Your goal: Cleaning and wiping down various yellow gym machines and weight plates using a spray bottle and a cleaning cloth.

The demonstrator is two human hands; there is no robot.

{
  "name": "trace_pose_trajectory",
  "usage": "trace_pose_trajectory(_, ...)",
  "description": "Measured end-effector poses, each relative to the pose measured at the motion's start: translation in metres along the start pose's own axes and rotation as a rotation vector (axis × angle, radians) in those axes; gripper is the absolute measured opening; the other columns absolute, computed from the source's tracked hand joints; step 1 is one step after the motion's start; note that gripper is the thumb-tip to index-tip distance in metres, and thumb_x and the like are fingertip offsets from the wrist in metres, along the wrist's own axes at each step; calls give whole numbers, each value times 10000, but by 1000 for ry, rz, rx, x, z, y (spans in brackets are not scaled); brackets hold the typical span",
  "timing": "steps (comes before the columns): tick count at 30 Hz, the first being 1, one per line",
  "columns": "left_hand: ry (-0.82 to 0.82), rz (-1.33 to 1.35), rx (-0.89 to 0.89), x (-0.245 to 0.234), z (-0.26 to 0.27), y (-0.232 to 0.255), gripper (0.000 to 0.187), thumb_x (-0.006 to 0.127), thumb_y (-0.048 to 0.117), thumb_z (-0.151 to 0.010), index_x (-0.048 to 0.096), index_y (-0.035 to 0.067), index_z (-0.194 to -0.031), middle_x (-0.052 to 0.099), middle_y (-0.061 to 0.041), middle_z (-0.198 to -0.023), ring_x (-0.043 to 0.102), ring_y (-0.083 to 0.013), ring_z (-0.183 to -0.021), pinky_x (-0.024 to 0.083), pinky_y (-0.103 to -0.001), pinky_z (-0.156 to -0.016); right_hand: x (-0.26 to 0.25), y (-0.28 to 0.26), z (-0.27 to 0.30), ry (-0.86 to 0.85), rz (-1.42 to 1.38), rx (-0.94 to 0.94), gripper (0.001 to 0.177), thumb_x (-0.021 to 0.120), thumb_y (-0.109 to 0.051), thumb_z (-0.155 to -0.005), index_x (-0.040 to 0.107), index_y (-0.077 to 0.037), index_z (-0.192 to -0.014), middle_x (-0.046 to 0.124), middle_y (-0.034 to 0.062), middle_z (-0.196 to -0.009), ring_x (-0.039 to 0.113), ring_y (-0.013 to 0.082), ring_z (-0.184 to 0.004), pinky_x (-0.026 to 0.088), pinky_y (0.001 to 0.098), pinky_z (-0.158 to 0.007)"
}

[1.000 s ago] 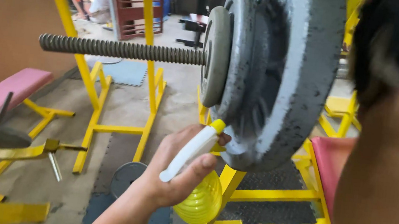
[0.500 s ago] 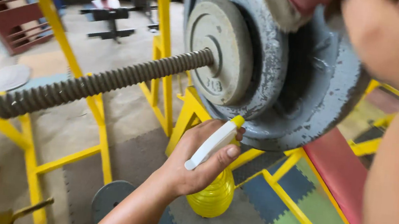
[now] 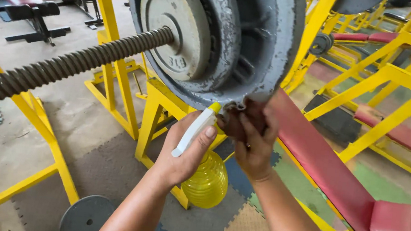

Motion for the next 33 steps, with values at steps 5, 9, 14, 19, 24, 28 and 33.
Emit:
trace_pose_trajectory(5, 10, 37, 37, 7, 32, 20, 465, 564, 465, -1040, 679, 31, -1162, 693, -81, -1020, 661, -173, -946, 537, -322, -877, -33, -11, 18, -202, -46, 122, 460, 657, -20, -854, 654, -45, -1313, 422, 228, -1523, 477, 409, -1424, 387, 474, -1219)
trace_pose_trajectory(9, 63, 0, 0, -3, 41, 26, 465, 574, 448, -1013, 688, 34, -1192, 693, -85, -981, 650, -174, -912, 531, -321, -842, -76, -22, -17, -106, 84, 104, 497, 563, 14, -815, 685, -52, -1293, 523, 214, -1483, 529, 383, -1403, 401, 466, -1239)
trace_pose_trajectory(14, 92, -98, 46, -32, 53, 46, 467, 565, 442, -1024, 709, 28, -1187, 680, -96, -947, 650, -195, -888, 525, -331, -835, -104, -71, -86, 27, 125, -73, 478, 545, 7, -851, 687, -20, -1307, 529, 207, -1511, 532, 368, -1393, 399, 441, -1245)
trace_pose_trajectory(19, 79, -158, 114, -74, 46, 54, 454, 606, 429, -986, 677, 9, -1143, 685, -162, -1035, 679, -302, -1019, 525, -390, -929, -77, -117, -160, 2, 213, -257, 493, 583, 52, -836, 713, 2, -1309, 518, 216, -1493, 520, 380, -1396, 423, 447, -1234)
trace_pose_trajectory(24, 42, -330, 366, -109, 22, 61, 397, 661, 389, -994, 671, 1, -1081, 647, -265, -1288, 556, -438, -1343, 443, -485, -1116, 6, -131, -230, -60, 295, -328, 483, 614, 59, -842, 722, -16, -1306, 546, 194, -1461, 535, 376, -1346, 446, 449, -1191)
trace_pose_trajectory(28, -26, -397, 437, -137, -2, 58, 388, 725, 367, -945, 681, 3, -1074, 614, -295, -1338, 508, -483, -1382, 417, -509, -1130, 86, -130, -270, -292, 349, -274, 460, 632, 0, -881, 719, -69, -1328, 597, 170, -1421, 543, 382, -1332, 454, 473, -1158)
trace_pose_trajectory(33, -146, -230, 53, -176, -18, 13, 452, 721, 429, -921, 657, 15, -1090, 593, -323, -1307, 549, -475, -1250, 458, -491, -1077, 112, -131, -258, -345, 538, -260, 418, 666, -41, -883, 734, -84, -1293, 628, 152, -1439, 525, 383, -1384, 412, 504, -1158)
Point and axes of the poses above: each hand's wrist, its own z-axis away from the middle knuckle, its own x-axis out of the palm, y = z × x, the point moved 5 cm from there along -z, towards the middle knuckle
